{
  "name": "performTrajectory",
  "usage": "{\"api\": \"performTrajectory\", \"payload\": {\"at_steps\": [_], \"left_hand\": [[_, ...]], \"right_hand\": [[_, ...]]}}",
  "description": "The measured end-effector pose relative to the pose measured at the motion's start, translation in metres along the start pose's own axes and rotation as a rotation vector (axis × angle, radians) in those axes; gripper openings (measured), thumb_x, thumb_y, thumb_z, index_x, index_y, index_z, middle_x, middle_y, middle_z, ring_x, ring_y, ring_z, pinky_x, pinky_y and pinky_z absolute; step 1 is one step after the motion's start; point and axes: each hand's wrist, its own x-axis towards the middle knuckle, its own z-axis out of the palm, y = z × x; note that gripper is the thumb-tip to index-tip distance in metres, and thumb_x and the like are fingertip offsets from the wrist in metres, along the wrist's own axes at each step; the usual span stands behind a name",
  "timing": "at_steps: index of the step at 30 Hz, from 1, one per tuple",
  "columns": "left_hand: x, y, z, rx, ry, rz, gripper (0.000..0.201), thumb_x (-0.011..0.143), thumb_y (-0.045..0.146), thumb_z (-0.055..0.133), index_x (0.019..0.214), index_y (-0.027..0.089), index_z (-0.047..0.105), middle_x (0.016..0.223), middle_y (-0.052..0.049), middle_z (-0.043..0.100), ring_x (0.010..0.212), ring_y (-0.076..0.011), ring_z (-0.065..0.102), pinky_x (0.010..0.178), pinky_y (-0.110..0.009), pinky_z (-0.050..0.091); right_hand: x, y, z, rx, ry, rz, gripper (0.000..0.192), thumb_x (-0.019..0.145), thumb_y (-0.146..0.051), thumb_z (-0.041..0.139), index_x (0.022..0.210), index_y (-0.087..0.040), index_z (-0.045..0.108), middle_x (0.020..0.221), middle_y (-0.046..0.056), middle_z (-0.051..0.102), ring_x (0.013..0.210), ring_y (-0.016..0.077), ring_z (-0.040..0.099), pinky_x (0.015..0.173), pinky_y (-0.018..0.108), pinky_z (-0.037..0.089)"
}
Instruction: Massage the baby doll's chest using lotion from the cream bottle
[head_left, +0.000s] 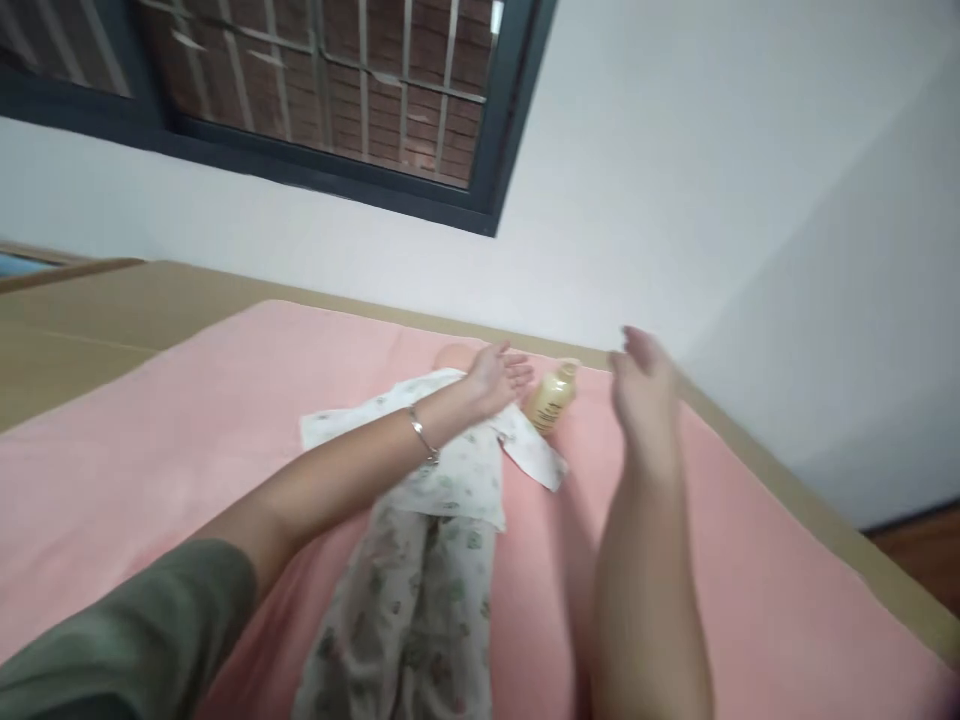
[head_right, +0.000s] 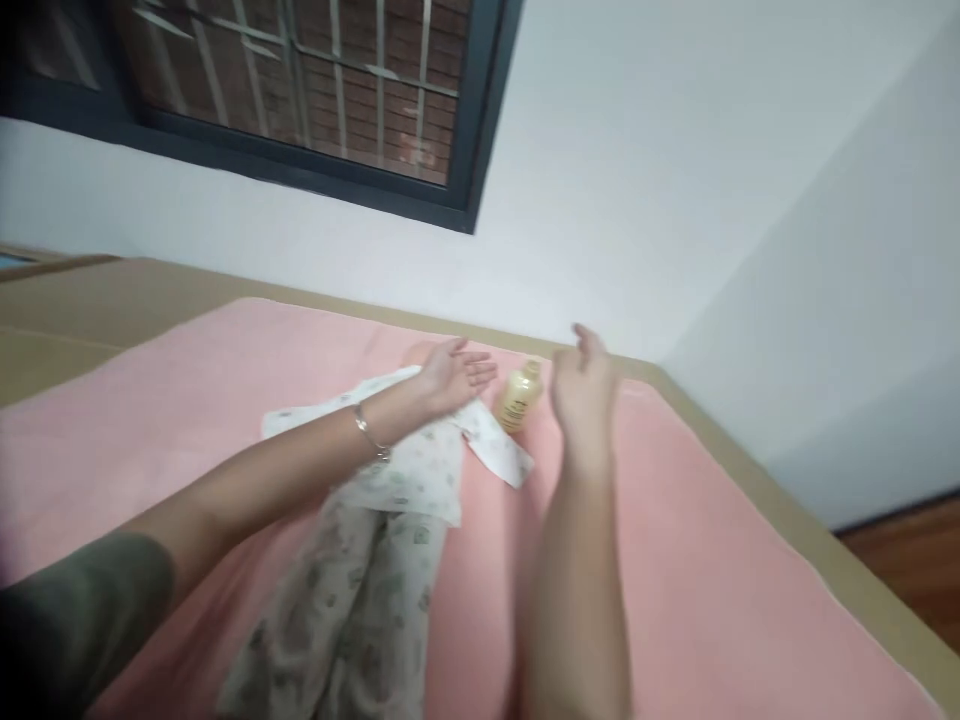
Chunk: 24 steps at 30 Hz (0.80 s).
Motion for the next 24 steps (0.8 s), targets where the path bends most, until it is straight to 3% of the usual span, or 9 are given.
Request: {"api": "performTrajectory", "payload": {"at_steps": [2, 4, 8, 10, 13, 16, 24], "left_hand": [[0.006, -0.005, 0.004, -0.02, -0.005, -0.028, 0.061, 0.092, 0.052, 0.03, 0.13, 0.016, 0.06, 0.133, -0.019, 0.066, 0.127, -0.0252, 0.063, 0.104, -0.043, 0.054], [0.007, -0.006, 0.009, -0.052, -0.018, -0.075, 0.069, 0.093, 0.054, 0.027, 0.14, 0.01, 0.052, 0.143, -0.023, 0.058, 0.131, -0.0246, 0.06, 0.103, -0.038, 0.054], [0.006, 0.001, 0.022, -0.168, -0.014, -0.121, 0.076, 0.094, 0.054, 0.028, 0.152, 0.005, 0.036, 0.154, -0.024, 0.045, 0.138, -0.0241, 0.053, 0.105, -0.033, 0.052], [0.01, 0.006, 0.026, -0.261, -0.014, -0.143, 0.076, 0.095, 0.051, 0.032, 0.155, 0.005, 0.03, 0.156, -0.024, 0.042, 0.14, -0.0244, 0.05, 0.104, -0.032, 0.052], [0.019, 0.012, 0.028, -0.413, -0.048, -0.208, 0.077, 0.097, 0.05, 0.035, 0.155, 0.001, 0.025, 0.154, -0.027, 0.043, 0.14, -0.026, 0.051, 0.097, -0.029, 0.056], [0.026, 0.014, 0.029, -0.528, -0.083, -0.25, 0.077, 0.098, 0.051, 0.035, 0.156, 0.001, 0.024, 0.151, -0.028, 0.046, 0.136, -0.0275, 0.054, 0.089, -0.029, 0.06], [0.012, 0.014, 0.013, -0.567, -0.13, -0.284, 0.078, 0.097, 0.048, 0.034, 0.156, -0.002, 0.024, 0.159, -0.027, 0.034, 0.147, -0.0275, 0.04, 0.097, -0.028, 0.056]], "right_hand": [[-0.004, 0.006, -0.001, -0.126, -0.03, 0.114, 0.054, 0.086, -0.022, 0.044, 0.138, -0.012, 0.055, 0.141, 0.017, 0.058, 0.135, 0.0321, 0.052, 0.116, 0.057, 0.038], [-0.007, 0.013, 0.014, -0.207, -0.112, 0.135, 0.055, 0.084, -0.019, 0.042, 0.135, -0.008, 0.057, 0.142, 0.02, 0.057, 0.139, 0.0331, 0.048, 0.119, 0.055, 0.033], [-0.011, 0.025, 0.049, -0.242, -0.262, 0.014, 0.059, 0.082, -0.013, 0.038, 0.139, -0.005, 0.053, 0.15, 0.019, 0.049, 0.148, 0.0289, 0.034, 0.124, 0.05, 0.027], [-0.012, 0.028, 0.056, -0.303, -0.3, -0.045, 0.059, 0.08, -0.009, 0.037, 0.137, -0.002, 0.054, 0.149, 0.021, 0.05, 0.147, 0.0293, 0.036, 0.122, 0.049, 0.029], [-0.011, 0.029, 0.055, -0.366, -0.288, -0.077, 0.053, 0.08, -0.007, 0.036, 0.127, -0.005, 0.062, 0.138, 0.02, 0.059, 0.136, 0.0301, 0.047, 0.116, 0.048, 0.036], [-0.006, 0.027, 0.051, -0.363, -0.26, -0.017, 0.052, 0.081, -0.007, 0.037, 0.124, -0.013, 0.066, 0.132, 0.014, 0.065, 0.129, 0.0269, 0.054, 0.115, 0.045, 0.036], [0.0, 0.016, 0.057, -0.325, -0.192, 0.223, 0.054, 0.081, -0.011, 0.039, 0.125, -0.016, 0.069, 0.136, 0.009, 0.065, 0.135, 0.0239, 0.053, 0.117, 0.039, 0.036]]}}
